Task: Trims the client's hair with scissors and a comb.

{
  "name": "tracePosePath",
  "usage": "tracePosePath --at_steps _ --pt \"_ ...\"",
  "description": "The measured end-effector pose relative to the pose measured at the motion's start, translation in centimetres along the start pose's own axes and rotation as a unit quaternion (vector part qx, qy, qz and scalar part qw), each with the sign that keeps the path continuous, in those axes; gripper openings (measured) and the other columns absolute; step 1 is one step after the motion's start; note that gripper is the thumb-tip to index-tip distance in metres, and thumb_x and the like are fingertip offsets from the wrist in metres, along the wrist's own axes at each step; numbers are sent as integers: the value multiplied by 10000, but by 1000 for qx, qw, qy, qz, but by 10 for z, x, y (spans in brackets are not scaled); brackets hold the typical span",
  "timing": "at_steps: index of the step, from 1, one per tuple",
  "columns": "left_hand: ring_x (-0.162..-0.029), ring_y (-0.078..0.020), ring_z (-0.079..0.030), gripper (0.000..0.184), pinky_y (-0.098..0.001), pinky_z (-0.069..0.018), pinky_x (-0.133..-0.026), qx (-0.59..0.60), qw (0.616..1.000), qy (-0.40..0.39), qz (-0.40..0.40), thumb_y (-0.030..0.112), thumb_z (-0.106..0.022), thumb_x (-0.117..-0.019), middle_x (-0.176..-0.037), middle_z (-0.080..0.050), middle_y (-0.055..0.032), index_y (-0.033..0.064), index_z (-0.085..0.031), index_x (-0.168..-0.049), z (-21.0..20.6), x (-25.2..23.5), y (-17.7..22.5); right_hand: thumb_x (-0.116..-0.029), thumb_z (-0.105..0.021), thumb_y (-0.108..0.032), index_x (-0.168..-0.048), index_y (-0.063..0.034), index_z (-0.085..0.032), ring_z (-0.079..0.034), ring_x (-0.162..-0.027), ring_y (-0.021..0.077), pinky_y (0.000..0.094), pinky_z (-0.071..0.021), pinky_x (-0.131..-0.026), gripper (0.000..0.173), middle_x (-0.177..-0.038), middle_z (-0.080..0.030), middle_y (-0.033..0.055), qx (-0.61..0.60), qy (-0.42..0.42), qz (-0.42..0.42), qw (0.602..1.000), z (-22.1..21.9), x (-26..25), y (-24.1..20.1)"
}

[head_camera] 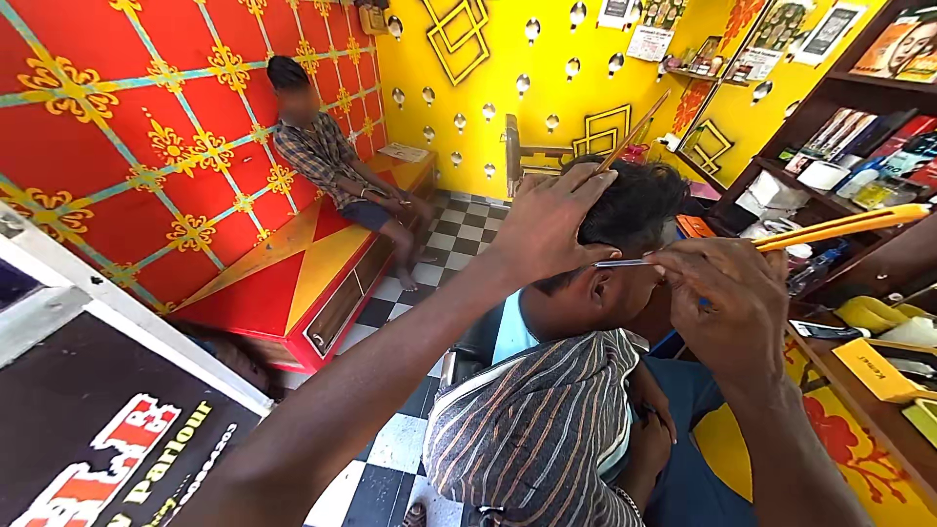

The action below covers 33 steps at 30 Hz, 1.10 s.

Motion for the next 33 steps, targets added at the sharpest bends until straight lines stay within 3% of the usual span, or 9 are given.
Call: tracePosePath --at_steps 5,8,13,15,23,27,29,31,33 --pt "-1227 -253 -638 548 -487 -508 -1036 122 988 99 -8 397 -679 -979 -1395 -625 -123 56 -609 -1402 8 8 -11 -1008 -650 -134 -1116 -68 -763 -658 -1078 290 478 -474 -952 170 -1110 -725 150 -37 124 -54 990 14 12 4" --pt "-918 -232 -692 273 -416 -538 -772 96 974 201 -47 114 -516 -1058 -1210 -706 -132 58 -711 -1240 24 28 -4 -1007 -642 -124 -1125 14 -734 -667 -1057 273 396 -528 -934 203 -1097 -713 185 -48 159 -91 982 18 34 2" --pt "-686 -207 -683 256 -392 -546 -630 14 989 89 -115 225 -530 -1066 -827 -716 -44 70 -611 -1252 31 58 11 -999 -645 -141 -1079 45 -726 -671 -1047 254 351 -533 -935 218 -1052 -709 191 -41 168 -131 976 17 66 -1" --pt "-623 -216 -641 206 -398 -505 -613 -19 995 45 -88 236 -527 -1059 -714 -660 -34 93 -660 -1122 23 71 -2 -1002 -640 -149 -1077 58 -718 -664 -1032 204 306 -533 -922 234 -1046 -697 176 -52 164 -153 973 18 76 -3" --pt "-808 -233 -704 234 -444 -547 -768 -49 997 -50 -18 235 -502 -1060 -898 -732 -33 149 -711 -1121 -3 144 -57 -1007 -617 -179 -1096 -62 -735 -667 -1032 122 266 -553 -901 189 -1074 -714 56 -76 123 -235 961 8 145 -36" --pt "-876 -122 -701 209 -381 -568 -875 59 997 -46 -3 227 -545 -1047 -968 -735 34 170 -713 -1157 -15 184 -82 -1006 -599 -163 -1153 -106 -738 -640 -1024 117 269 -550 -897 210 -1087 -662 48 -92 76 -284 952 -21 207 -77" --pt "-828 -105 -708 294 -318 -621 -785 229 969 40 88 155 -529 -1056 -1059 -732 -7 88 -586 -1336 -16 197 -81 -1009 -581 -141 -1143 -104 -752 -628 -1022 131 277 -542 -905 220 -1066 -650 72 -89 23 -289 953 -33 230 -99" --pt "-671 -127 -678 420 -292 -596 -586 316 922 139 178 130 -493 -1067 -1069 -735 -26 149 -454 -1485 -16 196 -74 -992 -557 -85 -1127 -117 -763 -640 -1039 157 301 -536 -934 249 -1062 -677 94 -96 -27 -279 955 -39 247 -115" --pt "-622 -117 -634 337 -270 -559 -530 307 906 211 200 110 -469 -1071 -1061 -717 -37 116 -546 -1399 -18 189 -67 -1009 -540 -83 -1098 -152 -752 -629 -1033 109 258 -532 -924 240 -1064 -659 50 -132 -17 -272 953 -34 249 -114"
Point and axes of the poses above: each hand's wrist, its own x-axis away from the middle knuckle, its own z-axis out of the back of the hand, y = z × x, the point moved 1 cm from there along -x, towards the middle knuckle
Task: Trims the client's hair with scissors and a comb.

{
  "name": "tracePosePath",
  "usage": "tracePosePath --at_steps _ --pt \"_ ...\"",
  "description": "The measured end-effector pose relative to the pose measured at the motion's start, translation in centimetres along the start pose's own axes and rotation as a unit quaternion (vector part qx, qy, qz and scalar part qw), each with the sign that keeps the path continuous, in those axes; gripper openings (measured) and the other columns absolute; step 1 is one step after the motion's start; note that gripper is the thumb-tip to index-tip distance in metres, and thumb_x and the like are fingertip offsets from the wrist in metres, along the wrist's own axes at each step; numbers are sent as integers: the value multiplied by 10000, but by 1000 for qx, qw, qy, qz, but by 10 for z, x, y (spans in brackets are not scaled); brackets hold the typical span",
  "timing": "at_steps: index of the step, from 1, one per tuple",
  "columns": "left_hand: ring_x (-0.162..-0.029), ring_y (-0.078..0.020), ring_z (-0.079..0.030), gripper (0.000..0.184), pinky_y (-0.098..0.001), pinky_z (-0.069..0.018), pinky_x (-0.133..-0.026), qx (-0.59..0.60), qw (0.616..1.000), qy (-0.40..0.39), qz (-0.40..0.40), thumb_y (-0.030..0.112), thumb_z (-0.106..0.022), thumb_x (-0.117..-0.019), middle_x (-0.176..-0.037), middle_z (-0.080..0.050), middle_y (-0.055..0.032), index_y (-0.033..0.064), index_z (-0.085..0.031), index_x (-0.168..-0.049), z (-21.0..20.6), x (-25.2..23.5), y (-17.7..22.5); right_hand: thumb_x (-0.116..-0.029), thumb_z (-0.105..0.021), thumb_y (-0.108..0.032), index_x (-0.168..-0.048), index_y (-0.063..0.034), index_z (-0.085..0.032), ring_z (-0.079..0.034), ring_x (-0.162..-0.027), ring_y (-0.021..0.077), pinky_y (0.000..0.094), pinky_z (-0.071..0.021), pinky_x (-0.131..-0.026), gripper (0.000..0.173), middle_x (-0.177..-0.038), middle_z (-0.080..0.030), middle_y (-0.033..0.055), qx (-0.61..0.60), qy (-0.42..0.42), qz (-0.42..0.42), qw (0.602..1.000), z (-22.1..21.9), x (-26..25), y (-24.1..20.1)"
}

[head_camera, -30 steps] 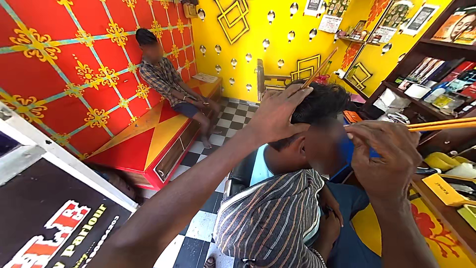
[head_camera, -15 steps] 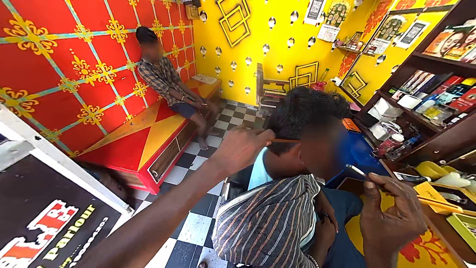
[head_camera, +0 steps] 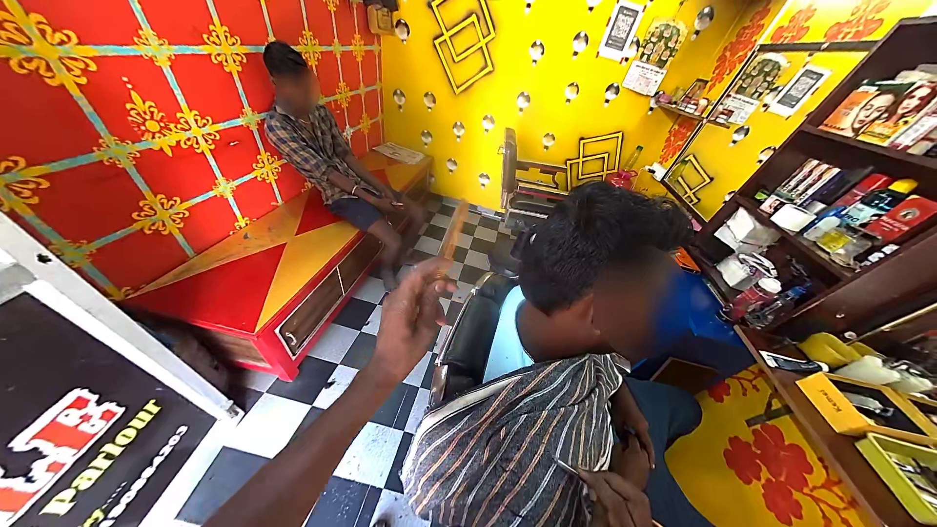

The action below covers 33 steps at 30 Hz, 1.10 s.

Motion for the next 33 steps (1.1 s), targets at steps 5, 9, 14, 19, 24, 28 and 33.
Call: tracePosePath --at_steps 5,9,14,19,24,28,33 --pt "-832 -166 -623 326 -343 -546 -729 -105 994 21 -23 238 -542 -1049 -1126 -676 -111 60 -681 -1285 -41 -10 36 -1042 -583 -205 -1173 -214 -702 -644 -1037 66 249 -560 -882 177 -1126 -670 -64 -121 48 -4 991 48 -84 4" --pt "-1049 -338 -639 783 -547 -516 -824 -186 978 13 -96 594 -698 -882 -1341 -611 -191 80 -550 -1455 -90 -11 32 -1022 -627 -220 -1119 -230 -695 -668 -1000 46 244 -572 -881 119 -1057 -696 -118 -187 95 21 977 86 -163 -17" --pt "-1145 -349 -611 1180 -549 -481 -876 -242 959 17 -149 888 -600 -690 -1437 -552 -217 29 -493 -1492 -128 -24 15 -973 -661 -123 -1130 -201 -682 -674 -990 38 231 -581 -891 177 -1065 -687 -133 -215 121 34 968 93 -203 -46" --pt "-1065 -317 -623 1100 -497 -464 -876 -235 948 79 -201 876 -586 -714 -1344 -595 -224 12 -562 -1394 -141 -37 9 -962 -664 -124 -1125 -117 -690 -649 -1002 39 211 -562 -883 165 -1103 -668 -84 -166 85 73 980 92 -229 -62" --pt "-1097 -329 -619 973 -482 -467 -885 -194 950 99 -223 833 -411 -880 -1341 -588 -241 21 -556 -1396 -145 -42 -6 -977 -659 -174 -1140 -57 -692 -645 -1004 17 194 -550 -885 204 -1123 -678 -47 -83 24 142 986 97 -270 -78" --pt "-1108 -335 -616 880 -485 -479 -881 -161 958 106 -211 764 -379 -945 -1345 -580 -241 24 -570 -1380 -148 -47 -6 -979 -624 -178 -1140 -42 -712 -658 -1022 70 223 -556 -875 228 -1142 -689 42 -7 -51 172 984 90 -293 -80" --pt "-1112 -335 -620 768 -482 -488 -873 -129 969 99 -186 666 -384 -993 -1348 -584 -231 41 -568 -1400 -149 -50 -4 -981 -569 -211 -1108 -145 -767 -662 -1132 216 461 -524 -968 245 -1134 -730 27 129 -146 243 950 77 -312 -87"
Point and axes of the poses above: each hand's wrist, its own x-axis away from the middle knuckle, its own z-axis out of the back of the hand, y = z × x, the point moved 1 cm from there along -x, towards the middle knuckle
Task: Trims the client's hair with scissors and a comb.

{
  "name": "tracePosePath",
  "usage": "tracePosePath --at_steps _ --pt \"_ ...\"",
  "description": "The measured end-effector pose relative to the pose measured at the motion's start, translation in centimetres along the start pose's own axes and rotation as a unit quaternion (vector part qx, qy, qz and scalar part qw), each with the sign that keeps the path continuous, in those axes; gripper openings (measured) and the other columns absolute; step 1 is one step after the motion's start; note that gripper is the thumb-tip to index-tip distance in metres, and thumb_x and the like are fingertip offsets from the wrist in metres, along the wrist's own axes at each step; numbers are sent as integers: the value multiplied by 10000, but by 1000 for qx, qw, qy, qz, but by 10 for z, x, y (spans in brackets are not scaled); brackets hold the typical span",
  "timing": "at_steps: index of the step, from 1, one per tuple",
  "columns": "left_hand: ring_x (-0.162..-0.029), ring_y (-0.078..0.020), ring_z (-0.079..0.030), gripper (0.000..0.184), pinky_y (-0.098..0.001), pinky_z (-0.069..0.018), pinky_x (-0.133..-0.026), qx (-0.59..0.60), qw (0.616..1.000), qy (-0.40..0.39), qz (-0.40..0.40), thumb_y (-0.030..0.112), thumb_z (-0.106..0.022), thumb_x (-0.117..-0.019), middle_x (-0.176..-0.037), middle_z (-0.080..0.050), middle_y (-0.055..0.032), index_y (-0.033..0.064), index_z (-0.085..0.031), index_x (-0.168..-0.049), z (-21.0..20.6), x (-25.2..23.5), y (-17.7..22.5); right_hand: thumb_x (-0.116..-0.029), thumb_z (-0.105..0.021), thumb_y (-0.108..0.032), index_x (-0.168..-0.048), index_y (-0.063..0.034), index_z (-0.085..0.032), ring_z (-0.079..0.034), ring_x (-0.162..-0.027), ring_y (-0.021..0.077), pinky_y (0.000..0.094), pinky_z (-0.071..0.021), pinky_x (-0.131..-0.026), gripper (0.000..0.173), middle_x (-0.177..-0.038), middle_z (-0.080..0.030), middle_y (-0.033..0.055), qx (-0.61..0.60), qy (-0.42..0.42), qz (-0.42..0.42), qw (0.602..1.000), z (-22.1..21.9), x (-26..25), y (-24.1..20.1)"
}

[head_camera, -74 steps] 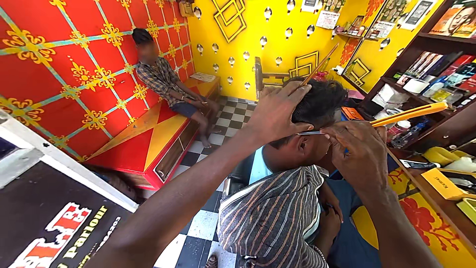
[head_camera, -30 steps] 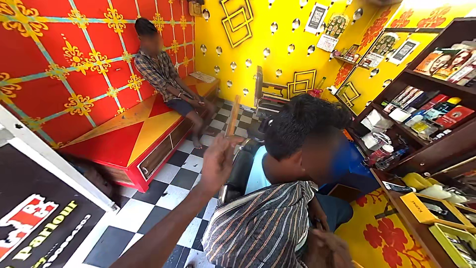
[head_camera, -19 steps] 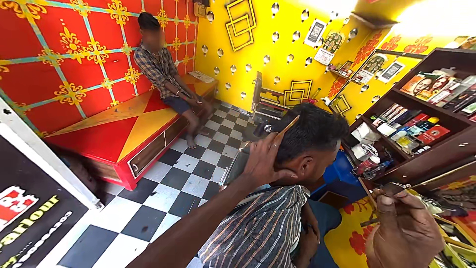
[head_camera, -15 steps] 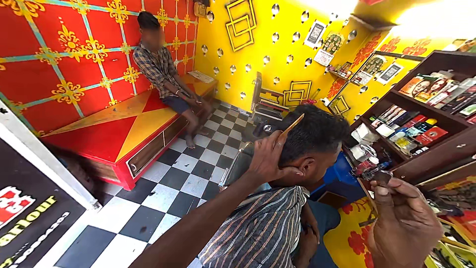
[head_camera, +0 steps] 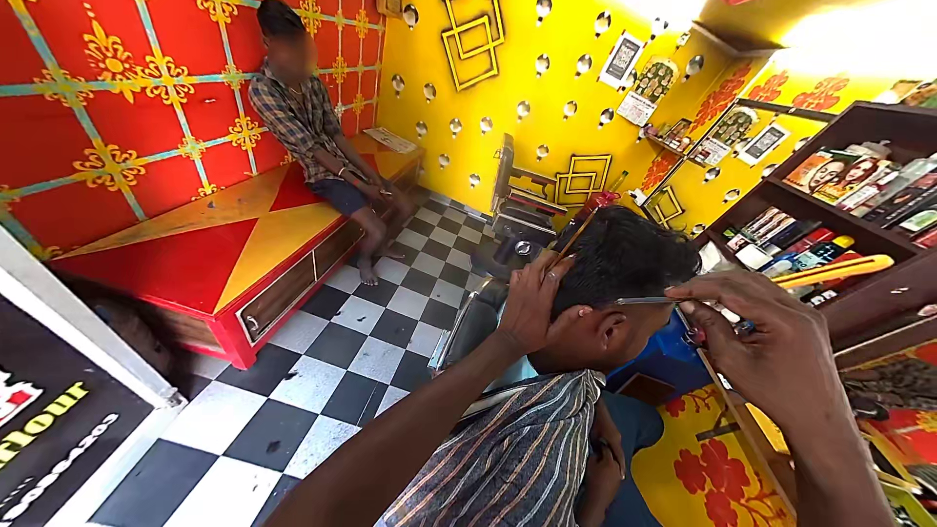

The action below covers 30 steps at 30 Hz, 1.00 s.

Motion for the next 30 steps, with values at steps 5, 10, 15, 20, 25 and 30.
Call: tracePosePath --at_steps 5,10,15,20,25,30 --pt "-1117 -340 -612 726 -492 -486 -865 15 1000 -10 8 622 -410 -998 -1354 -574 -232 42 -564 -1406 -1 0 -2 -987 -534 -189 -1087 -144 -773 -662 -1075 268 519 -507 -895 263 -1101 -728 51 60 -52 74 994 -10 -19 -1" --pt "-1144 -344 -609 715 -501 -482 -870 24 1000 -11 15 602 -446 -979 -1362 -574 -233 45 -563 -1411 -2 -1 -4 -934 -529 -84 -1066 -140 -770 -675 -1032 296 532 -505 -833 281 -1077 -724 65 112 -107 150 976 -20 -28 -3" --pt "-1113 -336 -609 738 -486 -472 -857 24 1000 -9 17 630 -444 -981 -1360 -571 -237 42 -564 -1410 -2 -1 -3 -923 -545 -43 -1044 -125 -770 -675 -1027 300 531 -482 -835 268 -1054 -726 70 140 -117 185 966 -26 -29 -5" --pt "-1150 -338 -607 738 -497 -478 -880 27 999 -15 24 632 -461 -970 -1371 -570 -235 47 -572 -1407 -1 -1 -3 -903 -558 -1 -1064 -126 -769 -671 -1048 300 531 -475 -839 294 -1069 -724 72 147 -105 196 964 -26 -25 -6" --pt "-1161 -351 -610 734 -509 -485 -875 32 999 -14 22 624 -474 -972 -1371 -572 -245 33 -572 -1396 0 -2 -2 -893 -550 11 -1064 -122 -769 -667 -1039 309 545 -471 -834 309 -1065 -719 77 143 -103 198 964 -27 -24 -7" --pt "-1157 -341 -605 753 -491 -480 -882 22 1000 -13 18 649 -452 -977 -1380 -565 -238 36 -569 -1399 0 -2 -2 -868 -563 23 -1021 -137 -781 -663 -962 299 526 -460 -783 310 -983 -704 66 146 -129 196 961 -26 -26 -9"
Point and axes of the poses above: each hand's wrist, its own x-axis away from the middle knuckle, its own z-axis out of the back of the hand, y = z × x, the point moved 1 cm from there along -x, towards the middle knuckle
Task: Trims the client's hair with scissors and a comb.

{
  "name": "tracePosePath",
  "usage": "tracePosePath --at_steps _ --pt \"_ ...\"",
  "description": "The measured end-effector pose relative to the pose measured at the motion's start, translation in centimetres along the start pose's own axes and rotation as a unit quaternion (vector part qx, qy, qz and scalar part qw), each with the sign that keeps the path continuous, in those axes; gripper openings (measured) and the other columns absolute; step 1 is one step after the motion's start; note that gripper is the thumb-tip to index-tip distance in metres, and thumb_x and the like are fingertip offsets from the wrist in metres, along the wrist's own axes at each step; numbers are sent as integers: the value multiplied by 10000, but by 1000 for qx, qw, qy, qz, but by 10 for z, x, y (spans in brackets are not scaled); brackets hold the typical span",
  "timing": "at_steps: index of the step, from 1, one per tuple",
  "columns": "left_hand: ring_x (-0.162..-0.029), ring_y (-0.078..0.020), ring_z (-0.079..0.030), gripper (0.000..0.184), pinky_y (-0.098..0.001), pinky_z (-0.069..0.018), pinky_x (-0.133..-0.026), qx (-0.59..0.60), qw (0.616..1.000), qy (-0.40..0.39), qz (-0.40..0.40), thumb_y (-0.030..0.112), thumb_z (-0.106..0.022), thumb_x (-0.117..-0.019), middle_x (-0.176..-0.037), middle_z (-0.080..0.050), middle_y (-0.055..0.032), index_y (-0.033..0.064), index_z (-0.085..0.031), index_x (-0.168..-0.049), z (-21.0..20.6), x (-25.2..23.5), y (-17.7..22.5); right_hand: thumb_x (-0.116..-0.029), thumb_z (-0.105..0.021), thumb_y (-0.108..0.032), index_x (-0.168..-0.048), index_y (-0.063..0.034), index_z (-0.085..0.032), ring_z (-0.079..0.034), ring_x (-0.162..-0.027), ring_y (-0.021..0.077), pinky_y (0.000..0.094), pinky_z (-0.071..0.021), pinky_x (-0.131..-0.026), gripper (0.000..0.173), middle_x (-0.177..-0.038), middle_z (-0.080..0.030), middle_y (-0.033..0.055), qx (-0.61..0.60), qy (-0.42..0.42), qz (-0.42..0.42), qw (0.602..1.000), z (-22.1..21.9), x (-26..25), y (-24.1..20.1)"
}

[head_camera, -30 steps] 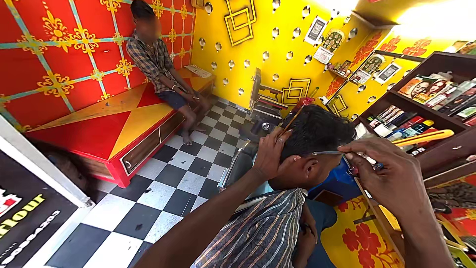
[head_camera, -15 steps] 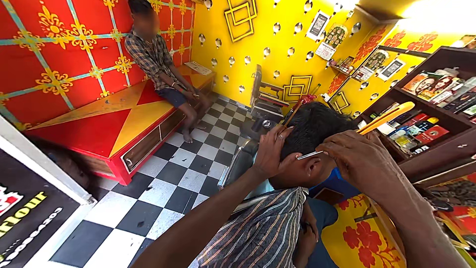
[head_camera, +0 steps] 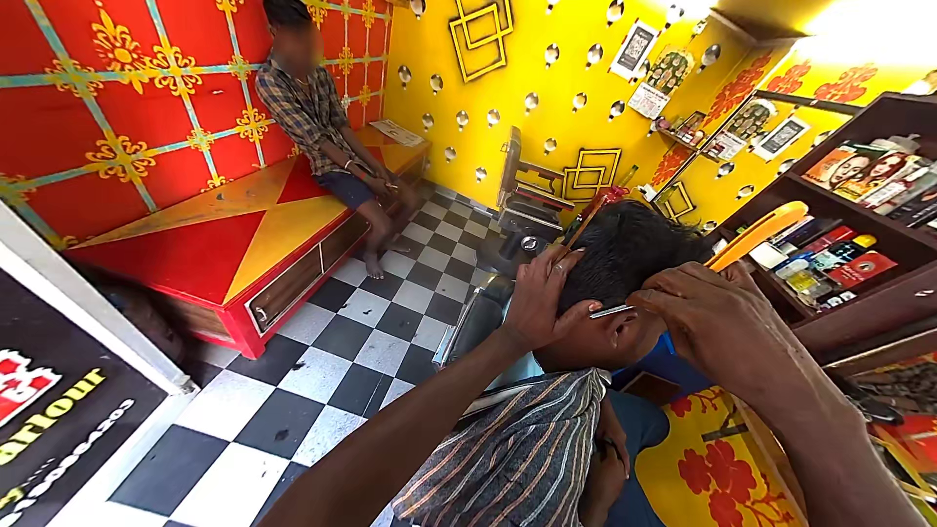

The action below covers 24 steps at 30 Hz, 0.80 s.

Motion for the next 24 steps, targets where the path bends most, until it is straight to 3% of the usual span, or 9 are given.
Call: tracePosePath --at_steps 6,18,24 --pt "-1149 -357 -610 715 -503 -487 -863 9 1000 -5 -3 590 -500 -962 -1365 -574 -243 28 -571 -1398 2 -2 -2 -910 -529 -8 -1054 -131 -774 -659 -1026 299 521 -449 -801 310 -1041 -711 70 13 32 26 999 0 -5 -11" --pt "-1170 -341 -601 763 -492 -490 -858 24 999 -26 7 646 -486 -959 -1382 -561 -233 39 -564 -1415 3 -4 -4 -799 -676 82 -1011 -137 -768 -652 -1014 299 540 -445 -830 318 -1004 -686 65 65 -5 37 997 1 -10 -18" --pt "-1159 -350 -605 769 -492 -492 -867 29 999 -22 9 656 -457 -975 -1376 -568 -240 26 -576 -1400 3 -3 -5 -808 -682 79 -1008 -128 -757 -651 -1012 300 536 -446 -838 298 -1002 -685 72 73 -8 40 997 1 -12 -21"
Point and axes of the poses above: each hand's wrist, its own x-axis away from the middle knuckle, its own z-axis out of the back of the hand, y = z × x, the point moved 1 cm from there along -x, towards the middle knuckle
